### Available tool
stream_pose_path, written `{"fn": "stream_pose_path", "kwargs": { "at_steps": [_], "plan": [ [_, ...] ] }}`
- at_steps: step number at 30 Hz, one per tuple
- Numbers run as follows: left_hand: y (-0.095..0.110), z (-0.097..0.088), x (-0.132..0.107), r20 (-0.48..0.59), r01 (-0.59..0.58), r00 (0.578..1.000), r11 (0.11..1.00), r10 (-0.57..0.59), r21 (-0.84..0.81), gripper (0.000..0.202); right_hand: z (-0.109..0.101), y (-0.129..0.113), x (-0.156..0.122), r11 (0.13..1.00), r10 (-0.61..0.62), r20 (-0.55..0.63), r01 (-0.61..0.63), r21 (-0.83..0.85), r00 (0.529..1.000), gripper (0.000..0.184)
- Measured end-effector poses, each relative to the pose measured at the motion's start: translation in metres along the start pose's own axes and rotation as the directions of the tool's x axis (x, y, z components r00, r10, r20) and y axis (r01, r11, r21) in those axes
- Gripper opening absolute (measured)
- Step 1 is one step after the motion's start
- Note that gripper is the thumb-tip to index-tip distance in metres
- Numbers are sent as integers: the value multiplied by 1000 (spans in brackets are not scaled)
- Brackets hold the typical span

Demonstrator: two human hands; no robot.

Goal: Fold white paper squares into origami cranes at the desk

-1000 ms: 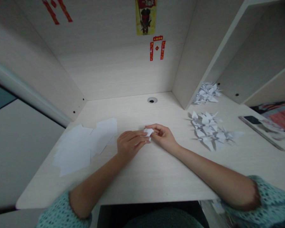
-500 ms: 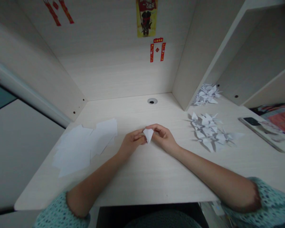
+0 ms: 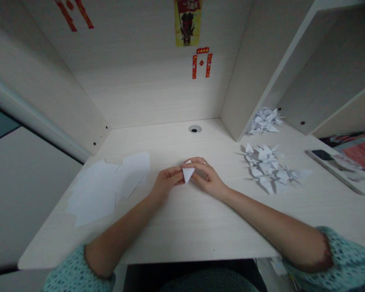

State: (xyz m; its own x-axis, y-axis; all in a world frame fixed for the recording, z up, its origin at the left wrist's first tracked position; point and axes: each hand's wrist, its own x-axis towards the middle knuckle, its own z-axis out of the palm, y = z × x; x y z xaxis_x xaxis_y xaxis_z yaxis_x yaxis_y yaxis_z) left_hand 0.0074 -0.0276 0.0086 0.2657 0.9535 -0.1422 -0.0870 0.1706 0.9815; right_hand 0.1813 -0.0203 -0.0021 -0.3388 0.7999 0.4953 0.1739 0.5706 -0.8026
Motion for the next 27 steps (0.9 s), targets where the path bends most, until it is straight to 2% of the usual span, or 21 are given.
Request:
{"fn": "stream_pose_path", "kwargs": {
  "at_steps": [3,7,10,14,21,27],
  "plan": [
    [0,0,0,-4,-15,1000,1000,15,-11,28,0,1,-1,999,-13,12,13,-31,1000,32],
    [-2,-1,2,-6,-12,1000,1000,12,-26,29,1,6,0,995,37,-11,-36,97,999,28],
    [-3,-4,3,16,-8,1000,999,9,-43,30,2,8,1,969,119,-74,-99,228,990,23],
    [-3,-6,4,31,-14,999,998,16,-57,28,3,8,3,914,265,-134,-205,351,955,21],
    [-3,-5,4,17,-33,999,999,33,-8,28,3,8,3,844,367,-83,-294,449,927,19],
    [0,-2,2,-27,-30,999,999,31,26,43,4,11,4,795,420,-38,-348,496,907,18]
  ]
}}
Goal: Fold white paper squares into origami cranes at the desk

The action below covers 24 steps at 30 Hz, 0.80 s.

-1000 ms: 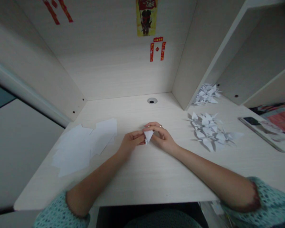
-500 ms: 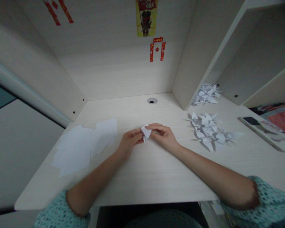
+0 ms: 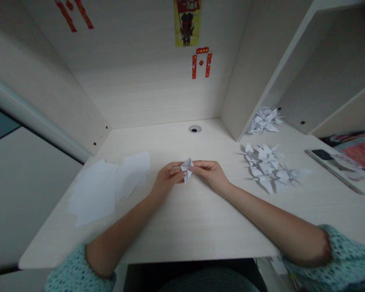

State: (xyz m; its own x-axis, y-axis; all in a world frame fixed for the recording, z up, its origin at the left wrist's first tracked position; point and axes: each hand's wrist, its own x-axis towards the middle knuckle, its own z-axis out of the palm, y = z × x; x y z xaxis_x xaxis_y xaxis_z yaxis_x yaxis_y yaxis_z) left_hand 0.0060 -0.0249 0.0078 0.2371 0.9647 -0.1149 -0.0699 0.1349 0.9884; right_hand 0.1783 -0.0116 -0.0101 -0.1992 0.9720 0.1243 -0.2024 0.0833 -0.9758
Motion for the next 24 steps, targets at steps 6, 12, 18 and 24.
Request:
{"fn": "stream_pose_path", "kwargs": {
  "at_steps": [6,12,18,24],
  "plan": [
    [-2,-5,3,-94,-73,992,993,82,97,33,2,0,0,1000,18,5,-18,2,1000,15],
    [0,-2,1,-80,-53,995,988,65,143,28,4,0,0,999,45,-91,-42,33,995,20],
    [-1,0,0,-32,-3,999,989,8,151,29,4,-2,-1,998,31,-136,-24,53,990,22],
    [-3,-2,1,21,-10,1000,980,6,198,29,4,-1,-3,995,-41,-136,28,-96,990,18]
  ]
}}
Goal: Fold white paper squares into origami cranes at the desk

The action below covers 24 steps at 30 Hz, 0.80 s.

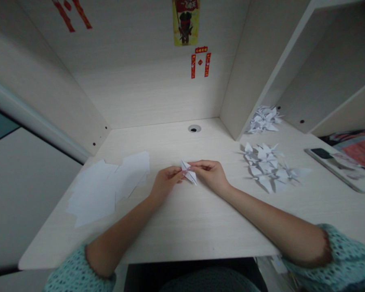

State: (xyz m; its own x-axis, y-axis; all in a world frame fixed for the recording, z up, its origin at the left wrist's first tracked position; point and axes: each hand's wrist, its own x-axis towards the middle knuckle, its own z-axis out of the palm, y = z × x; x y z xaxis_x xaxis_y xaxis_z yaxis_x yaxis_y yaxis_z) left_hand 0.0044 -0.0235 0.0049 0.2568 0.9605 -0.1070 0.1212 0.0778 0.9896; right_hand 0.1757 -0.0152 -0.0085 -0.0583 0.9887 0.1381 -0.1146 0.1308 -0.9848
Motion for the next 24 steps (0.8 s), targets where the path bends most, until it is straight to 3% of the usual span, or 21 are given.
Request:
{"fn": "stream_pose_path", "kwargs": {
  "at_steps": [8,17,20,24],
  "plan": [
    [-8,0,2,-14,-55,998,998,56,1,28,-4,7,0,948,-220,65,229,-219,973,14],
    [0,1,0,-66,-5,998,998,9,55,32,-3,4,-2,876,-323,190,369,-309,927,20],
    [0,0,0,-96,-30,995,998,36,63,34,-1,6,-4,906,-270,151,304,-294,951,27],
    [0,-1,-1,-121,-63,990,998,66,26,33,1,8,-4,976,-55,67,68,-207,996,43]
  ]
}}
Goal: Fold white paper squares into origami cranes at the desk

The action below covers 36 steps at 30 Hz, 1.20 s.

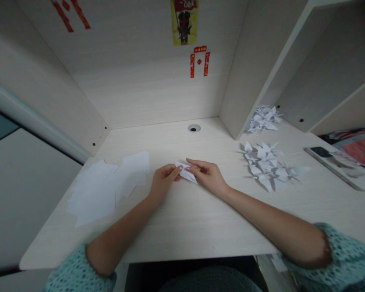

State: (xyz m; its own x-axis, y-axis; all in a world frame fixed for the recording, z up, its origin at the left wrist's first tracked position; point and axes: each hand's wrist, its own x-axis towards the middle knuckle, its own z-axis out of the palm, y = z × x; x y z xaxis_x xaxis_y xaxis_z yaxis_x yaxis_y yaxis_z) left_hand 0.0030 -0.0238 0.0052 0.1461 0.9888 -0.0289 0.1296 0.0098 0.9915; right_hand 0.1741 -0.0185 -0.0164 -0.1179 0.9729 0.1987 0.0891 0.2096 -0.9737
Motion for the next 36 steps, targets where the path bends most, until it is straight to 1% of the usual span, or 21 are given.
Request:
{"fn": "stream_pose_path", "kwargs": {
  "at_steps": [2,5,10,13,16,19,23,28,30,34,36],
  "plan": [
    [1,-1,0,-24,-12,1000,1000,11,-8,32,-1,-3,0,998,55,77,-54,-22,996,38],
    [2,-1,1,-41,-22,999,1000,22,4,32,-2,-8,0,996,69,148,-60,-69,987,42],
    [3,0,1,-41,-11,999,999,13,42,32,-1,-6,-2,994,59,141,-46,-94,988,41],
    [3,1,-1,-59,-39,997,994,46,105,31,0,-4,-3,992,41,139,-23,-127,989,39],
    [4,1,-3,-74,-68,994,987,79,143,31,0,-6,-4,994,28,152,-12,-108,988,40],
    [6,1,-3,-95,-65,993,991,76,116,30,1,-10,-4,997,64,191,-53,-62,980,43],
    [6,1,-2,-104,-60,992,996,66,63,29,2,-10,-6,991,135,249,-132,-26,959,38],
    [4,3,-3,-92,-19,996,998,13,-57,31,2,-8,-5,990,128,320,-138,6,939,36],
    [4,3,-2,-84,-8,997,996,1,-85,31,2,-8,-5,988,133,328,-150,28,935,36],
    [5,1,-1,-122,13,992,988,-32,-154,32,3,-8,-6,984,154,318,-173,33,935,36],
    [5,1,-1,-125,12,991,980,-38,-200,32,3,-8,-6,984,158,311,-175,26,937,36]
  ]
}}
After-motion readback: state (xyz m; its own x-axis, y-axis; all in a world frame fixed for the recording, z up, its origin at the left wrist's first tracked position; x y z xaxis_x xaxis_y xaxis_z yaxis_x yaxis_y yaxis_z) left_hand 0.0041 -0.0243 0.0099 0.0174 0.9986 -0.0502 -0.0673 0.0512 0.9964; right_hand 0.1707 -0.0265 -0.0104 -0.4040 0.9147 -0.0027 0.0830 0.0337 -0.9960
